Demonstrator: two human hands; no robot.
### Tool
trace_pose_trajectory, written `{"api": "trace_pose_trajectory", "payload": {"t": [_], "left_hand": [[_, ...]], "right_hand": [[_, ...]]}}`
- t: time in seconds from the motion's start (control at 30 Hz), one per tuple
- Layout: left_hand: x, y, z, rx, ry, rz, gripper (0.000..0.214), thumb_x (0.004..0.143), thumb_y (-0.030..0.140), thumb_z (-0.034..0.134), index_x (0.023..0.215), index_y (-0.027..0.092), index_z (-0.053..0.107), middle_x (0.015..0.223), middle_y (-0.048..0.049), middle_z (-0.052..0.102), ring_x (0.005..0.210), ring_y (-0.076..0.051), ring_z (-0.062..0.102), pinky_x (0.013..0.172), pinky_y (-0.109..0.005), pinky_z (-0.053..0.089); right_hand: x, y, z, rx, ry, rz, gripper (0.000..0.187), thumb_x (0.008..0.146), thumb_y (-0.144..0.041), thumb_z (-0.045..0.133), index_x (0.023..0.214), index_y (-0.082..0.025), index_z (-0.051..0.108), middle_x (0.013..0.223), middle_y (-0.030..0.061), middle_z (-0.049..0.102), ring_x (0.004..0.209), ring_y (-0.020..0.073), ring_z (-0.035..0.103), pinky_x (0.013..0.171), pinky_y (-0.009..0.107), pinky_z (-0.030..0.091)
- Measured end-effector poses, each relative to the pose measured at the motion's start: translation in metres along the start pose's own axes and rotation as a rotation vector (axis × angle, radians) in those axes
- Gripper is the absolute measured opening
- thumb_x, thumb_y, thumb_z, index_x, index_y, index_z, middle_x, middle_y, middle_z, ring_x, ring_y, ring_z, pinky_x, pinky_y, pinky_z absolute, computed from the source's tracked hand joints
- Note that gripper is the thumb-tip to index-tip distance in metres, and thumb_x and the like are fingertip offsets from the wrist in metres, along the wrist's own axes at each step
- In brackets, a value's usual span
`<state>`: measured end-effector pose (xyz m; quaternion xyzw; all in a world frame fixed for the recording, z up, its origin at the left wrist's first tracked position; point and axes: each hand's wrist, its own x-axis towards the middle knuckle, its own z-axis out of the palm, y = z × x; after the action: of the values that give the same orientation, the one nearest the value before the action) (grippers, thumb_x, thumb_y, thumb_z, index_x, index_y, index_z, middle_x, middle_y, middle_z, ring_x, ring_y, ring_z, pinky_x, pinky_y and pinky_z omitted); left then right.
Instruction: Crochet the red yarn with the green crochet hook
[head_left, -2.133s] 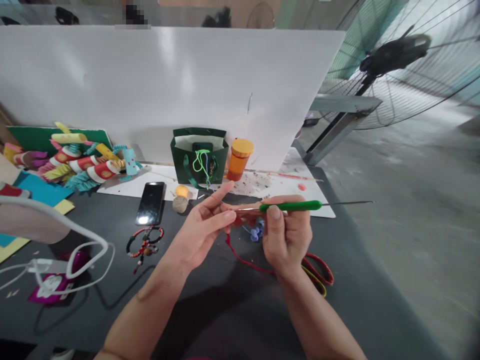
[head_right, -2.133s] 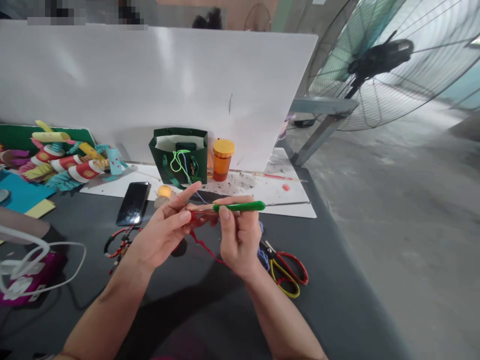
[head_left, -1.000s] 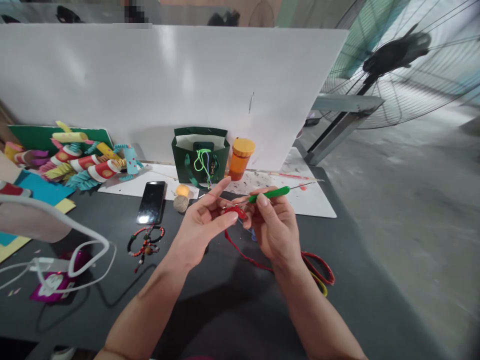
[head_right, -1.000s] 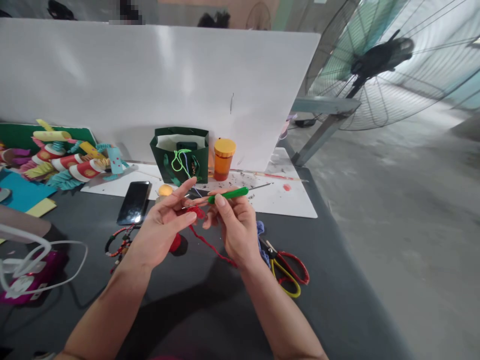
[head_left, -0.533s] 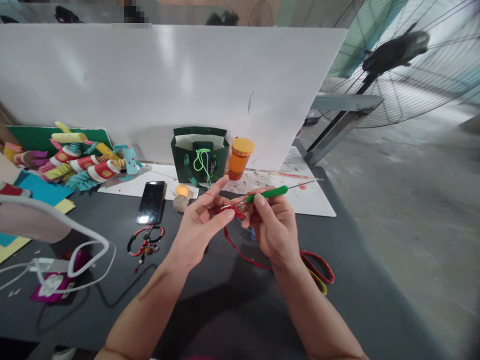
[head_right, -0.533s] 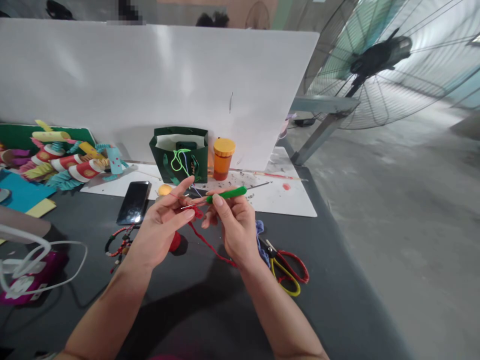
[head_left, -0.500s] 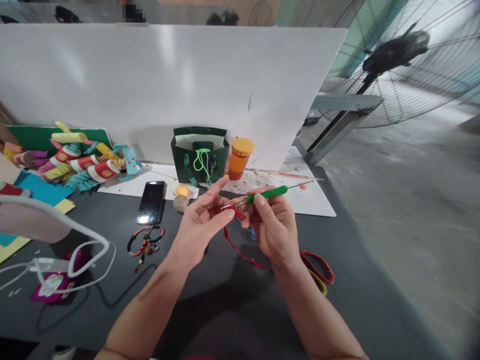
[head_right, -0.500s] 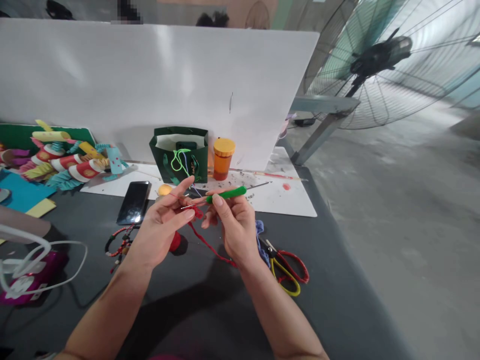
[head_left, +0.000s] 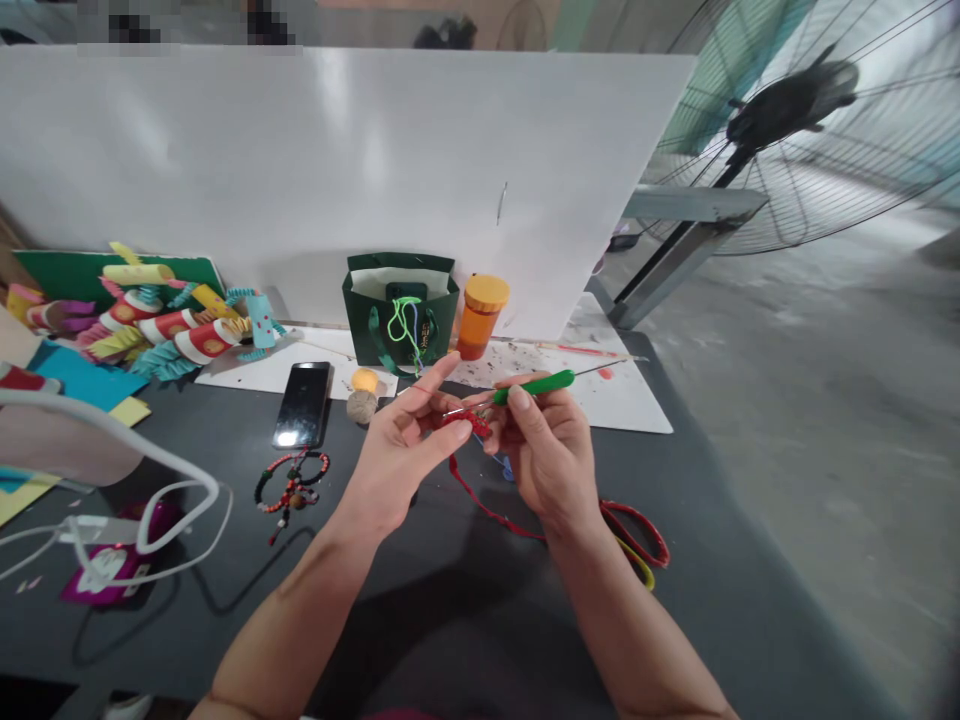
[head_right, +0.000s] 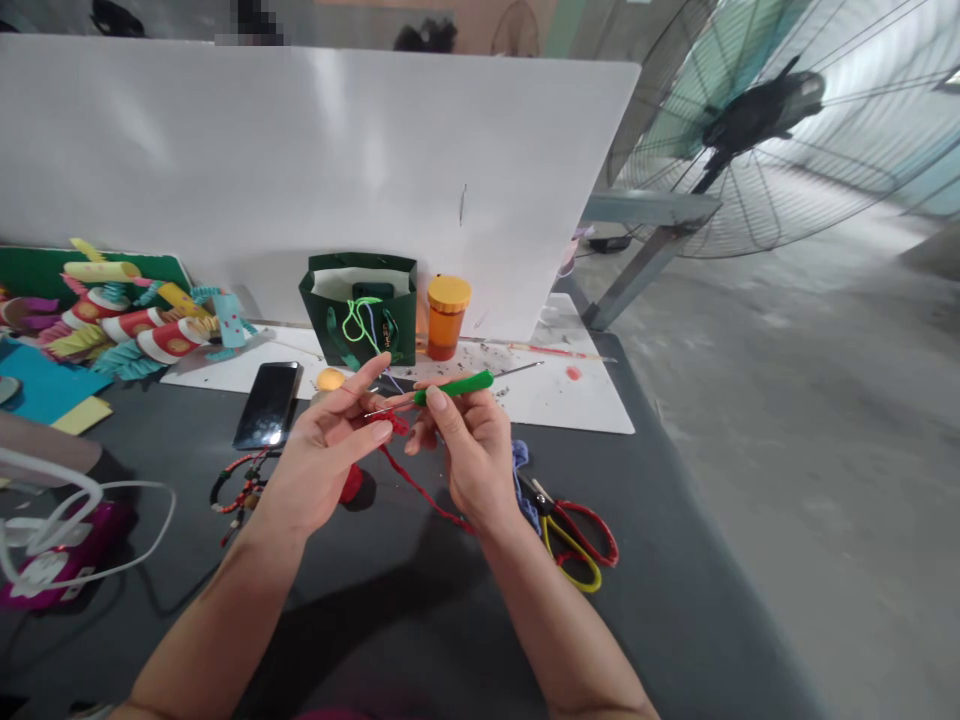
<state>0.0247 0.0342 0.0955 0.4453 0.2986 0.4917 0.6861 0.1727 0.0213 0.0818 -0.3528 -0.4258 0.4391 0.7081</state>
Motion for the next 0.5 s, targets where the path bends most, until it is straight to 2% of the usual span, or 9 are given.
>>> {"api": "trace_pose_trajectory", "payload": {"t": [0.27,0.4,0.5], "left_hand": [[0.0019,-0.0007,0.0008,-0.008,0.045,0.016,0.055,0.076,0.024,0.088,0.129,0.034,0.075,0.086,0.0016,0.071,0.097,-0.016,0.068,0.095,-0.031,0.055],[0.0034,-0.0033,-0.0018,-0.026,0.043,0.043,0.052,0.076,0.024,0.087,0.126,0.036,0.077,0.087,0.0016,0.07,0.084,-0.011,0.062,0.08,-0.024,0.056],[0.0039,-0.0026,-0.003,-0.053,0.032,0.076,0.051,0.077,0.025,0.086,0.125,0.036,0.077,0.087,0.0012,0.069,0.082,-0.011,0.059,0.072,-0.021,0.056]], "right_hand": [[-0.0015,-0.0029,0.0011,-0.023,0.039,0.019,0.028,0.083,-0.049,0.082,0.089,-0.024,0.07,0.064,-0.0028,0.074,0.042,0.0113,0.06,0.042,0.024,0.046],[-0.0066,-0.0032,0.0,-0.126,0.08,-0.124,0.02,0.092,-0.044,0.074,0.094,-0.025,0.068,0.078,-0.0002,0.08,0.044,0.0113,0.063,0.047,0.027,0.048],[-0.0093,-0.0048,0.0007,-0.165,0.132,-0.219,0.018,0.095,-0.042,0.07,0.095,-0.025,0.065,0.081,0.0003,0.081,0.044,0.0115,0.064,0.046,0.027,0.047]]}}
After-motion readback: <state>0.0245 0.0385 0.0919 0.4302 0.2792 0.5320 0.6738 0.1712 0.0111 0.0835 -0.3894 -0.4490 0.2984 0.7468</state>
